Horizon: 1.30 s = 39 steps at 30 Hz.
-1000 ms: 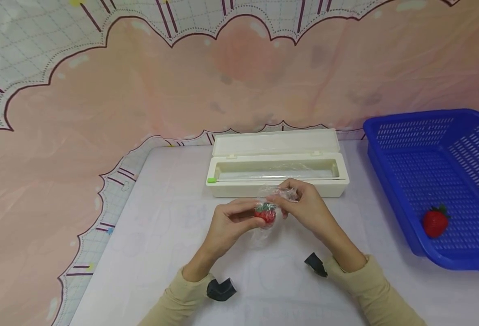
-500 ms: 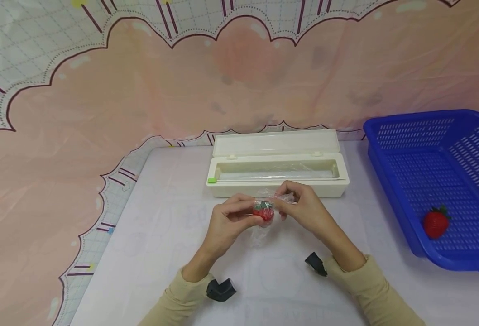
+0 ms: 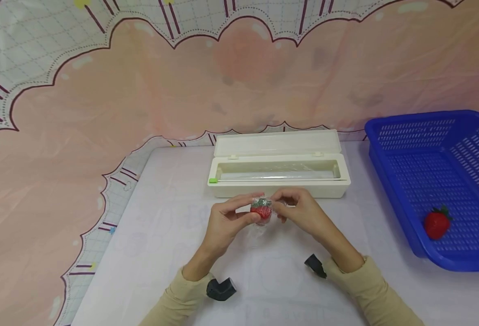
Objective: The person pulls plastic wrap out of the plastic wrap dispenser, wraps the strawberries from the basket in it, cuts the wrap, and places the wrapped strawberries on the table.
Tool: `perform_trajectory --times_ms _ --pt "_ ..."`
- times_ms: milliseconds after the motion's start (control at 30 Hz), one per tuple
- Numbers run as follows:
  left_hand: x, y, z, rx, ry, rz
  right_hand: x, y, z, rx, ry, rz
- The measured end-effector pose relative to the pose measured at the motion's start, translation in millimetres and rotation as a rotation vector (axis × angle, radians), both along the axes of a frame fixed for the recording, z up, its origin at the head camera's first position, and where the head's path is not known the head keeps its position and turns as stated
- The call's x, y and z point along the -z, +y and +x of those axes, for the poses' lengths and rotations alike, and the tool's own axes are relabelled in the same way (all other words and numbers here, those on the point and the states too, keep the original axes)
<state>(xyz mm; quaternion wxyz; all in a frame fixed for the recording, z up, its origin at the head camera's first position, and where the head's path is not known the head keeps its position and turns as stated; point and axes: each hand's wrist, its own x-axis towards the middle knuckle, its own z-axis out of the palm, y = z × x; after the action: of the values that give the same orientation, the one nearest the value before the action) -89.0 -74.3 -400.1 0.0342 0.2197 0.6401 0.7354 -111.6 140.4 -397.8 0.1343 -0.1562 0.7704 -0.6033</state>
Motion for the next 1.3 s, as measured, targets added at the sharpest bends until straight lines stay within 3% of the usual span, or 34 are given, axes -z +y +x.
perform_trajectory --times_ms 100,267,533,700,933,1300 --pt "0.1 -1.4 -0.1 -0.001 -0.011 0.012 -0.3 -1.1 0.2 0.014 0.027 0.020" --pt "1.0 -3.3 -1.9 -0.037 0.038 -0.037 -0.3 -3.1 1.8 0.047 0.076 0.047" --pt "0.7 -2.4 -2.0 -0.065 0.045 -0.038 -0.9 -7.6 4.7 0.108 0.024 0.032" --pt "0.3 -3.8 -1.8 -0.094 0.006 -0.030 2.2 -9.7 3.9 0.072 0.027 0.023" --pt "1.8 -3.7 -2.6 -0.100 -0.057 0.054 5.6 -11.5 4.2 0.006 0.049 0.002" --pt "2.0 -5.8 -5.6 -0.115 -0.099 0.117 -6.8 -11.0 10.0 -0.019 0.006 0.004"
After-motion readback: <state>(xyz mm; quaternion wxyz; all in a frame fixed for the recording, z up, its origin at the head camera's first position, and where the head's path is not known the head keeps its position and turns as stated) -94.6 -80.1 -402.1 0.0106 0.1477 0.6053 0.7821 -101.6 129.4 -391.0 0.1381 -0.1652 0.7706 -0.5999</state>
